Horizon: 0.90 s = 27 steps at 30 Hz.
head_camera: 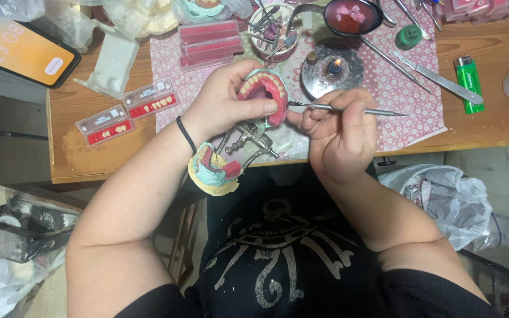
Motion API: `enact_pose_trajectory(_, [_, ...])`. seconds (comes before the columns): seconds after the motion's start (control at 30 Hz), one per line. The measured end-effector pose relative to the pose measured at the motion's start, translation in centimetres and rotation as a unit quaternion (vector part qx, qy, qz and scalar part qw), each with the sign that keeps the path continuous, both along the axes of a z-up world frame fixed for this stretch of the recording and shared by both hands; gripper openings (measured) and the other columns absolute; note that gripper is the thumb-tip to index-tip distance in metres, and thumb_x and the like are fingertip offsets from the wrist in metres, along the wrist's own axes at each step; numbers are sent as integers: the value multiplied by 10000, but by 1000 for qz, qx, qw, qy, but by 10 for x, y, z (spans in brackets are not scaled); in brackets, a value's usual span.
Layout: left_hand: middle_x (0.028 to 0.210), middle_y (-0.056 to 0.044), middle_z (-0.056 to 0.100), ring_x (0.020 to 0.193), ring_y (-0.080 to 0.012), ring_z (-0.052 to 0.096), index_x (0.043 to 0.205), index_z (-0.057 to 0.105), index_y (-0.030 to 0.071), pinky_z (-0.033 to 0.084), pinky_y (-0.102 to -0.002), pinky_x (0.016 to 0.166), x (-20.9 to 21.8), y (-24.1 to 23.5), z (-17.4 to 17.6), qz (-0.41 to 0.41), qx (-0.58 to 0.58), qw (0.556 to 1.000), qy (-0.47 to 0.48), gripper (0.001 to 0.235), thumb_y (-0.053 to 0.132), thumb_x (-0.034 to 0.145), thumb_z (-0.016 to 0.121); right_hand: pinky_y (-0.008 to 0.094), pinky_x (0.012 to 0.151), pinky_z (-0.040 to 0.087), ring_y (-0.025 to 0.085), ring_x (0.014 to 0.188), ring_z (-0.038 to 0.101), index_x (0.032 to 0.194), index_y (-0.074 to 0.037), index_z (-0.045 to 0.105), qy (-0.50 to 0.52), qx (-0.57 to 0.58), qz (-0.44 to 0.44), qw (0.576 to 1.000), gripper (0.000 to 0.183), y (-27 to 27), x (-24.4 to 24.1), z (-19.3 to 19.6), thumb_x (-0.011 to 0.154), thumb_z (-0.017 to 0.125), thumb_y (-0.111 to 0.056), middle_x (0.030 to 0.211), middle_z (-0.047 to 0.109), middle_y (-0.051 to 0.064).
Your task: The person holds a dental mold with wax and uses a metal tool to scrape and shape the material. They rotate the mold to access different areas and occasionally use their fingers to adjust the wax.
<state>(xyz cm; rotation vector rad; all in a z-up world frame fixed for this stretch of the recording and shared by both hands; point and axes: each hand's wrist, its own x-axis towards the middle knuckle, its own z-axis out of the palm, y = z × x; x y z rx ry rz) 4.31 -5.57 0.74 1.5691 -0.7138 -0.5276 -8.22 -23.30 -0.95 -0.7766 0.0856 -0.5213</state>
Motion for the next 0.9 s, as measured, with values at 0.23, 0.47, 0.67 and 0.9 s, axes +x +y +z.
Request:
enact_pose_trajectory(0.23, [982,47,646,916,-67,597,1035,672,138,472,-225,868,0,0,-2,1,-4,1000,-2,299,307,854,841,490,712,681,288,642,612,1048,-38,485,-23,-34,-36,999,252,5,3,-7,1100,500,-285,865,562,200])
enact_pose_trajectory(0.47, [1005,35,694,928,-80,644,1052,684,128,525,-244,887,0,0,-2,-1,-9,1000,15,299,279,856,852,486,671,683,307,713,703,1069,-23,466,-21,-44,-26,998,249,3,3,-8,1107,498,-267,885,571,200])
enact_pose_trajectory(0.67, [837,38,675,774,-23,596,1018,701,105,485,-164,735,0,-4,-2,10,-42,997,59,316,187,801,916,447,659,693,292,717,741,1049,-17,452,-39,-74,-15,996,247,-5,9,-13,1111,426,-255,848,604,216])
enact_pose_trajectory(0.9, [711,31,679,675,3,593,990,716,83,479,-118,648,-1,-5,0,17,-60,994,89,347,135,752,962,376,656,703,301,710,772,1011,7,465,-79,-110,-6,991,272,-4,11,-14,1122,378,-226,775,663,258])
